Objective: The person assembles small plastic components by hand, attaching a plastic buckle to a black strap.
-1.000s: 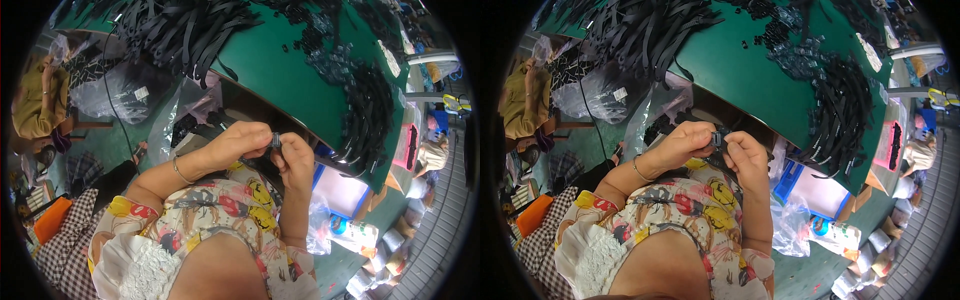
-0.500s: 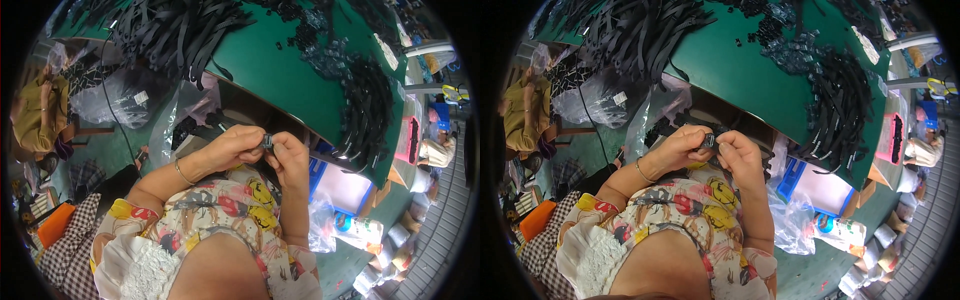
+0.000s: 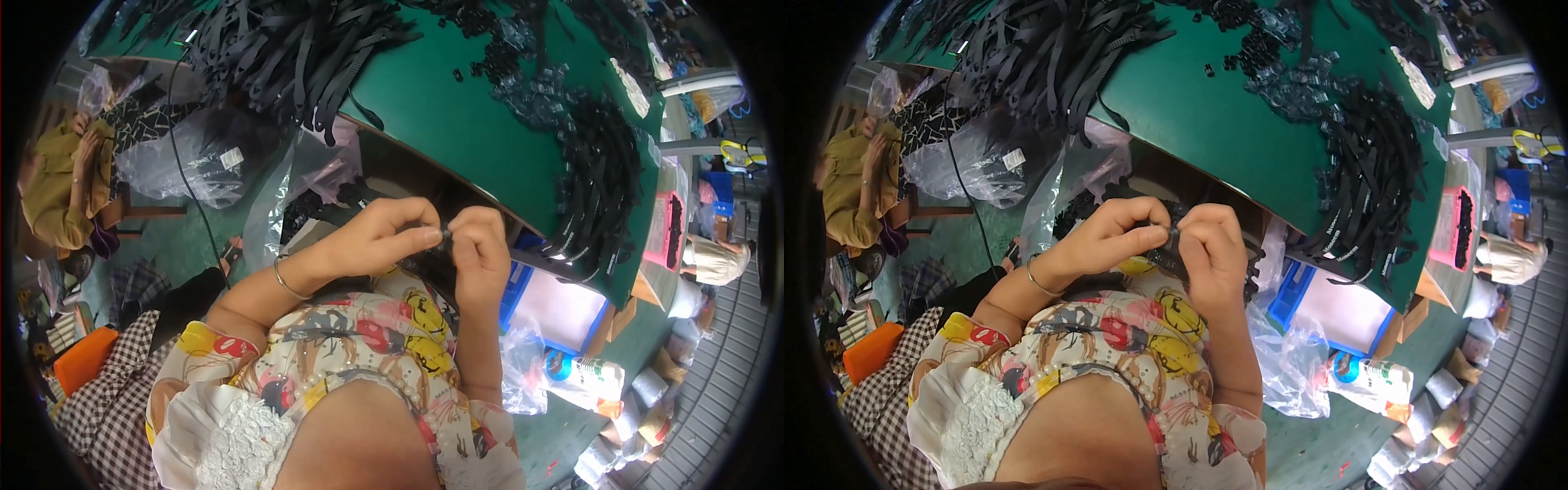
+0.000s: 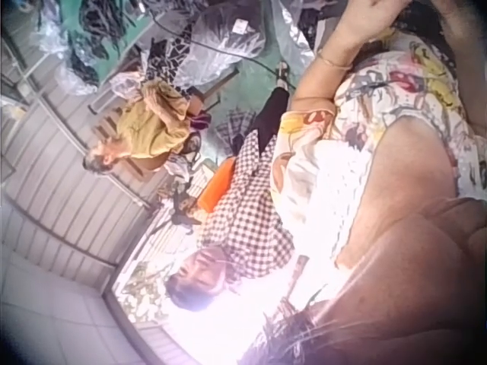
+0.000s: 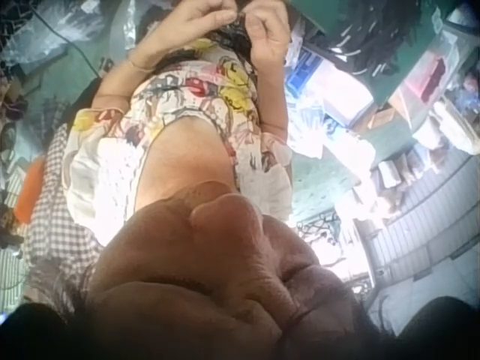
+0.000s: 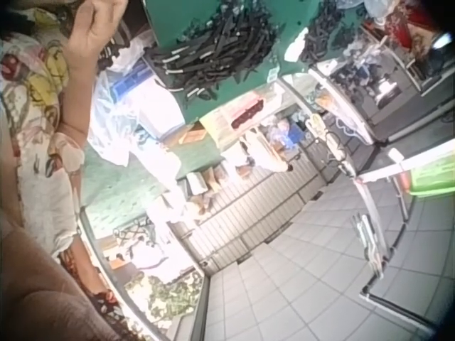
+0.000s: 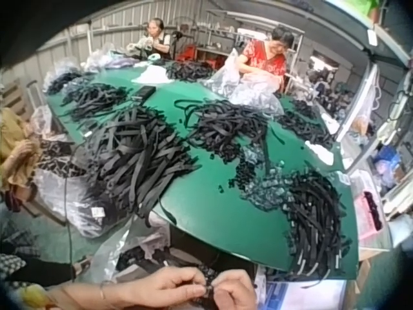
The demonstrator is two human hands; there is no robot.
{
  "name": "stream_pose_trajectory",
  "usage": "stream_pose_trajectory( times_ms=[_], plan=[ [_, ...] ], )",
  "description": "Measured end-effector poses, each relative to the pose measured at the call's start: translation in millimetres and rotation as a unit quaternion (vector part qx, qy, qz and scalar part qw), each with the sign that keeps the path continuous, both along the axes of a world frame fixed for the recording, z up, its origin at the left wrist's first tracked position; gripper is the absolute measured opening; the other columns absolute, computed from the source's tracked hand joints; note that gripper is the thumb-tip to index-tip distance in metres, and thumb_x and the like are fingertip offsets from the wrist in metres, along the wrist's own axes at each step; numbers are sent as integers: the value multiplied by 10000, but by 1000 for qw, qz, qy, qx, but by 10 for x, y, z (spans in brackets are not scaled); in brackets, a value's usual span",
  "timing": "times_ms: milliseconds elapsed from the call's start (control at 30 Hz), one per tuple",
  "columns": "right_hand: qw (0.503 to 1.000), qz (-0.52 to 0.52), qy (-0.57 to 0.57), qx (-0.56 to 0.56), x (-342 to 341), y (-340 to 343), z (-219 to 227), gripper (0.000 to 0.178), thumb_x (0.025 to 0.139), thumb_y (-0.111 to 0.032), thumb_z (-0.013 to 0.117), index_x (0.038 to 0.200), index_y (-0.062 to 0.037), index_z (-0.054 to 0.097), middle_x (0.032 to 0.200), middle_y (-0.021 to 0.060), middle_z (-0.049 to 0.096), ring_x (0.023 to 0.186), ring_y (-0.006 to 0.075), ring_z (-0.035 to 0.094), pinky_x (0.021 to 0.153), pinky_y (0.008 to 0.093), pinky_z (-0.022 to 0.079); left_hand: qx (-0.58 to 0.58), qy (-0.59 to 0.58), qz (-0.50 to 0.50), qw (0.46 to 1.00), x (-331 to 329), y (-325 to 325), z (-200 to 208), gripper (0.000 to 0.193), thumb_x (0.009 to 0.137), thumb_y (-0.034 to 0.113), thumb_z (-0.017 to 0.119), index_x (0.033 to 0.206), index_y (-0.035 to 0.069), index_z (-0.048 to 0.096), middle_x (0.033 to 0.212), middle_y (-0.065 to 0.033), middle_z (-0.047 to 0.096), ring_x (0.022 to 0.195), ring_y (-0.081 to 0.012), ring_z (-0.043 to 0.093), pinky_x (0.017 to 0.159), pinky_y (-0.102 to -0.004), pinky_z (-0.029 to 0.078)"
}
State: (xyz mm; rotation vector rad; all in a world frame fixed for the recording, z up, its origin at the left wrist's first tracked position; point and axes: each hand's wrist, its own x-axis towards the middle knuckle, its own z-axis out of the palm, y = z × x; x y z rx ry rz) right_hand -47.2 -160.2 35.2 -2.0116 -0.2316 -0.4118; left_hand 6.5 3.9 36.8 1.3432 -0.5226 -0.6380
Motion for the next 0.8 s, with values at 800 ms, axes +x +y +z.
stream_pose_trajectory(
  times_ms=[800],
  plan=[
    [971,97,93,198,-29,60,19,275,800,-171,645,951,25,523,919,88,482,789,150,526,690,246,450,-211,319,-62,922,-3,46,-61,148,841,151,542,760,58,460,744,-19,507,644,-90,503,583,-228,409]
  ],
)
